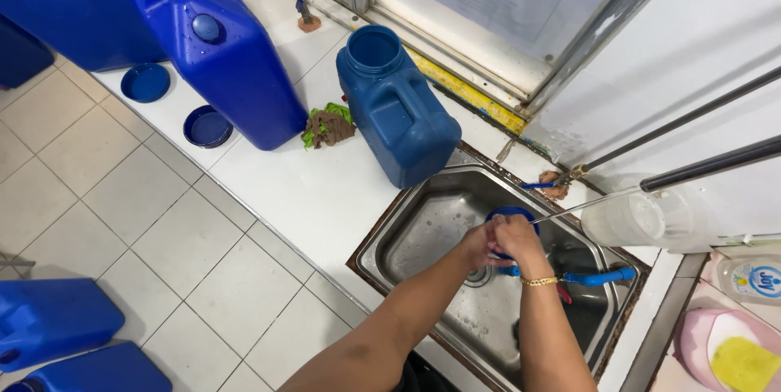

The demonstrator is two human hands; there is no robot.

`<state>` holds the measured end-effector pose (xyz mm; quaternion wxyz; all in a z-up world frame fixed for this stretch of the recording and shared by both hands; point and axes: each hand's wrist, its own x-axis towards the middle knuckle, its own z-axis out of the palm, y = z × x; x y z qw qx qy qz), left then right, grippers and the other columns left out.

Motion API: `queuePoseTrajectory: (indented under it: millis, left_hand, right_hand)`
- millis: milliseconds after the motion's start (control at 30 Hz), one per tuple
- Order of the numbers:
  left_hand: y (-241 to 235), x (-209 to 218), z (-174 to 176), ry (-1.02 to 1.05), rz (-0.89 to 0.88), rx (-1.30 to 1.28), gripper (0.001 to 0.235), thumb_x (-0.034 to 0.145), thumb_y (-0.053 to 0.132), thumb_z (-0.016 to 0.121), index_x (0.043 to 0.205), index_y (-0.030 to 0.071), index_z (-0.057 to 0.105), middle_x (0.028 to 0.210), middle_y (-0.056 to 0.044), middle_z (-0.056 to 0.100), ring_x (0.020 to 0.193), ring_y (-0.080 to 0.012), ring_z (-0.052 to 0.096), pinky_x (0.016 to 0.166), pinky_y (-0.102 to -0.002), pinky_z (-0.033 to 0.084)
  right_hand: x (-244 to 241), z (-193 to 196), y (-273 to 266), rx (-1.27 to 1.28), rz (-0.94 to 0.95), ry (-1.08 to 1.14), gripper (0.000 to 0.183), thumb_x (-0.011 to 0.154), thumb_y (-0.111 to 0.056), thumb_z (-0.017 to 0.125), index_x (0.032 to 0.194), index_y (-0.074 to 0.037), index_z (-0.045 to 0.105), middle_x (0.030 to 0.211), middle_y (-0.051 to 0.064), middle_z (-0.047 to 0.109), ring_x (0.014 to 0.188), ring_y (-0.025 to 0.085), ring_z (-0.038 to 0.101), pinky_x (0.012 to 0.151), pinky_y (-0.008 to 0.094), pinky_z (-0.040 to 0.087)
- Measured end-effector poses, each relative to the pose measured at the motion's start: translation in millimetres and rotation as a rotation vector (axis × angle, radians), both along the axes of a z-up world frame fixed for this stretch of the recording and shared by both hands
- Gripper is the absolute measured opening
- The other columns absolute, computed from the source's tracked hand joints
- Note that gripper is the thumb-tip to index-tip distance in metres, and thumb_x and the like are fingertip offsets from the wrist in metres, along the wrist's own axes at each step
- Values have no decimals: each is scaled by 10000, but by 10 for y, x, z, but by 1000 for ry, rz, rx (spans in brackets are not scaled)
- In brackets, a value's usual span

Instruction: Rinsing and scrubbing the interior of large plastic water containers using a cleaning rod and water in a sink

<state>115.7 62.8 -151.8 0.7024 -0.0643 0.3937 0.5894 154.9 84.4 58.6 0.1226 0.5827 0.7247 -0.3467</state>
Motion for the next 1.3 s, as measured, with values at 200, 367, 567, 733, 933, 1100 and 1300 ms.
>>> queuePoseTrajectory:
  millis: [200, 367, 567, 733, 933, 1100, 1300]
  left_hand:
    - [-183, 43, 175, 167, -175, -168, 603, 1043, 389, 624, 1323, -122, 469, 1219, -395, 549, 906, -586, 672, 679, -776, 563]
    - [-341, -211, 193, 1287, -394, 0, 254, 895, 276, 606, 1007, 69, 700, 923, -194, 714, 984, -437, 706, 798, -594, 596]
    - [-287, -64, 395, 689, -213, 10, 338, 918, 189, 629, 1174, -31, 648, 953, -291, 655, 766, -458, 672, 548, -580, 596]
    - [-391, -337, 1219, 1234, -1004, 119, 439, 978, 84, 412, 1269, -157, 635, 1313, -385, 629, 1251, -537, 597, 997, -657, 526]
    - [-622, -424, -279, 96, -113, -316, 750, 942, 135, 670, 1527, -88, 257, 1419, -293, 277, 1197, -602, 517, 811, -713, 561]
    - [-660, -450, -82, 37, -190, -273, 668, 882, 183, 776, 1411, -50, 442, 1137, -183, 531, 987, -449, 690, 827, -615, 641]
    - [-345, -166, -43, 1497, -237, 237, 109, 797, 96, 762, 887, 129, 711, 855, -79, 663, 894, -326, 706, 711, -432, 582]
  right_hand:
    - [111, -845, 589, 64, 44, 89, 553, 970, -341, 454, 989, 99, 788, 1083, 325, 749, 1120, 488, 674, 981, 576, 505]
    - [39, -477, 163, 102, 58, 20, 527, 942, -382, 441, 810, -28, 808, 919, 257, 773, 1033, 460, 719, 882, 548, 554]
    - [207, -723, 363, 294, 366, -20, 498, 926, -334, 445, 918, 33, 782, 886, 311, 739, 941, 488, 730, 789, 576, 586]
    - [245, -438, 155, 505, 639, 223, 367, 923, -80, 432, 833, 174, 681, 734, 430, 641, 751, 577, 676, 622, 656, 541]
    - [384, -1075, 368, 289, 171, 251, 507, 961, -307, 480, 787, 100, 727, 773, 358, 685, 831, 531, 703, 633, 626, 528]
    - [168, -825, 257, 150, 42, 245, 515, 923, -366, 508, 846, 82, 751, 817, 317, 723, 866, 492, 723, 702, 552, 594]
    - [164, -449, 234, 26, 38, 157, 444, 849, -291, 466, 789, 18, 779, 790, 252, 740, 887, 471, 726, 743, 582, 559]
